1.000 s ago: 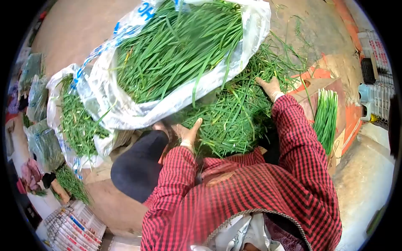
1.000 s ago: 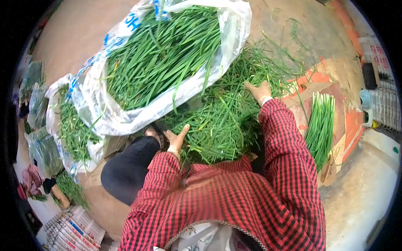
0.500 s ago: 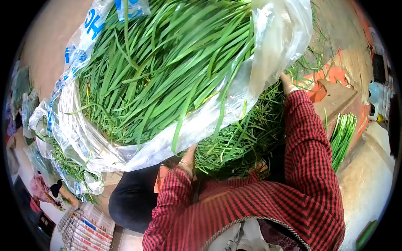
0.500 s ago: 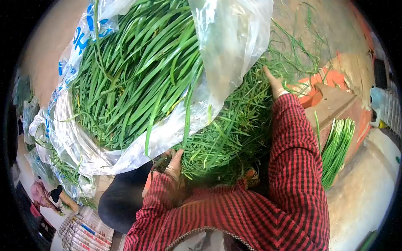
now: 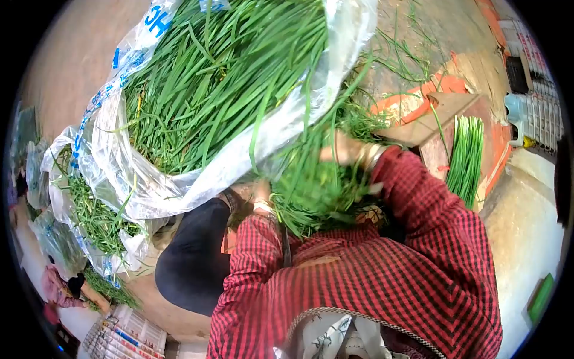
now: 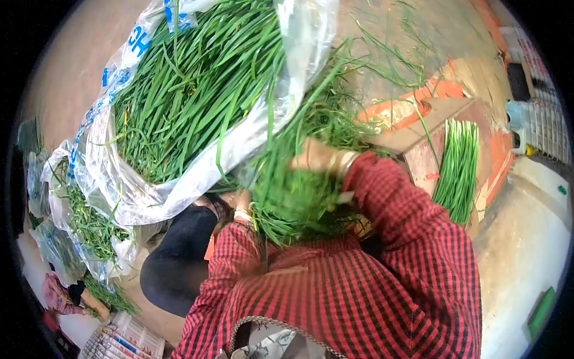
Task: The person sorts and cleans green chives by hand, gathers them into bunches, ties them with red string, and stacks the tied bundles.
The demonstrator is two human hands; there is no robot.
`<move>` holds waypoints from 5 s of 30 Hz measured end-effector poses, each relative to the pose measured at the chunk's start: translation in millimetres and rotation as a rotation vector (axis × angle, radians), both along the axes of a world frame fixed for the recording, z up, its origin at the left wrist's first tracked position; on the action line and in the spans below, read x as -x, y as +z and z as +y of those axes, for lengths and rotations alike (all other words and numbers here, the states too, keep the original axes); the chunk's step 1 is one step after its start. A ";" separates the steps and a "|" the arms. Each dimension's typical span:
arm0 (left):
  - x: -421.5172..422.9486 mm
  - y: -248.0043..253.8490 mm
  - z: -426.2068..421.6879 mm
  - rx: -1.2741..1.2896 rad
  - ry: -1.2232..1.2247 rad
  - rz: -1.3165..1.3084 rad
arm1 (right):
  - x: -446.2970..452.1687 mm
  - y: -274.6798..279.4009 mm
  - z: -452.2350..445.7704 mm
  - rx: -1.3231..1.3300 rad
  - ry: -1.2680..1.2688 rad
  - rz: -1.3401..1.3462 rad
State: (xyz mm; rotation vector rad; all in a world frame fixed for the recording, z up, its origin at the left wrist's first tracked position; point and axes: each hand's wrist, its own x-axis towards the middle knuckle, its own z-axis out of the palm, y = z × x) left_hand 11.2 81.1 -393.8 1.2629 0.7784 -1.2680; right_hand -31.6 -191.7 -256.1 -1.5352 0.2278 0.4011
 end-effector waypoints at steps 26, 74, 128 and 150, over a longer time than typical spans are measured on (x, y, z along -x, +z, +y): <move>-29.0 127.7 19.7 0.014 0.284 -0.205 | 112.5 -96.9 6.5 0.625 -1.156 0.324; -25.6 68.2 16.7 -0.084 0.212 -0.102 | 68.5 -200.0 -67.6 0.060 -0.916 0.634; -157.4 218.6 332.0 -0.158 0.859 -1.287 | -286.6 269.7 403.0 0.934 0.270 -0.880; -44.9 265.5 420.7 -0.721 -1.010 -1.272 | -277.8 206.2 436.2 0.989 0.443 -0.903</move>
